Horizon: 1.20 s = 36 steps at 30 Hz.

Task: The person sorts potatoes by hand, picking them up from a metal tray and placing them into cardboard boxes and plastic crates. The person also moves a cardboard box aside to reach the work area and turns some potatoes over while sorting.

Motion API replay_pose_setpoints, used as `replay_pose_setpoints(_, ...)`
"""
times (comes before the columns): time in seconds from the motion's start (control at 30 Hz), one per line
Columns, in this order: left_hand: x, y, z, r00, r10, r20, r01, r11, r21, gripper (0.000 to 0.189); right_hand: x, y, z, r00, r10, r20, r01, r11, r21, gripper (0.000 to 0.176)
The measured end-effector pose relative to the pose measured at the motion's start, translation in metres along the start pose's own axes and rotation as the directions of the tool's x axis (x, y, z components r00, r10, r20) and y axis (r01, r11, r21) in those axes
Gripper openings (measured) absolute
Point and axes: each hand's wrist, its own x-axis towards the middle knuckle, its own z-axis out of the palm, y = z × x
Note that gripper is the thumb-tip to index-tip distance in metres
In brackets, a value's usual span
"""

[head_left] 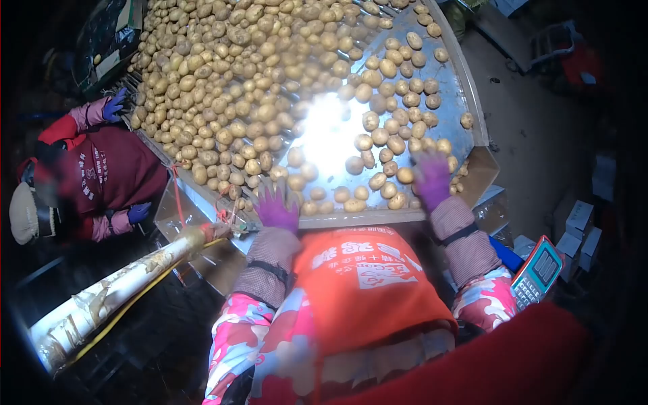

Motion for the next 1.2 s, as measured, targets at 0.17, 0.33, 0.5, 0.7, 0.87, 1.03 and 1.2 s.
replay_pose_setpoints(0.17,0.0,0.005,-0.002,1.0,-0.009,0.021,0.009,1.0,0.021,0.059,0.099,0.068,-0.01,0.874,0.479,0.074,-0.483,0.874,0.048,0.055)
replay_pose_setpoints(0.33,0.002,0.003,-0.003,0.997,-0.001,0.08,0.002,1.0,-0.016,0.06,0.202,-0.039,-0.007,0.853,0.379,0.358,-0.421,0.906,0.046,0.049)
replay_pose_setpoints(0.5,0.006,0.007,-0.004,0.999,-0.001,0.038,-0.001,0.998,0.059,0.063,0.1,-0.17,0.051,0.996,-0.059,-0.06,0.077,0.926,0.371,0.053)
replay_pose_setpoints(0.7,-0.001,0.006,0.001,1.0,-0.008,0.026,0.008,1.0,0.003,0.066,0.025,-0.112,0.016,0.867,-0.352,0.351,-0.299,0.196,0.934,0.037)
replay_pose_setpoints(0.87,-0.002,0.006,-0.001,0.993,-0.056,0.108,0.054,0.998,0.023,0.066,0.067,-0.001,-0.029,0.961,0.172,0.218,-0.274,0.72,0.638,0.034)
replay_pose_setpoints(1.03,-0.003,0.006,0.001,0.993,-0.07,0.094,0.067,0.997,0.039,0.066,0.088,0.035,0.03,0.994,-0.003,0.111,-0.03,0.957,0.287,0.035)
replay_pose_setpoints(1.2,-0.004,0.005,0.005,0.997,-0.06,0.046,0.06,0.998,0.016,0.067,0.114,0.031,0.0,0.953,0.08,0.294,-0.167,0.944,0.285,0.035)
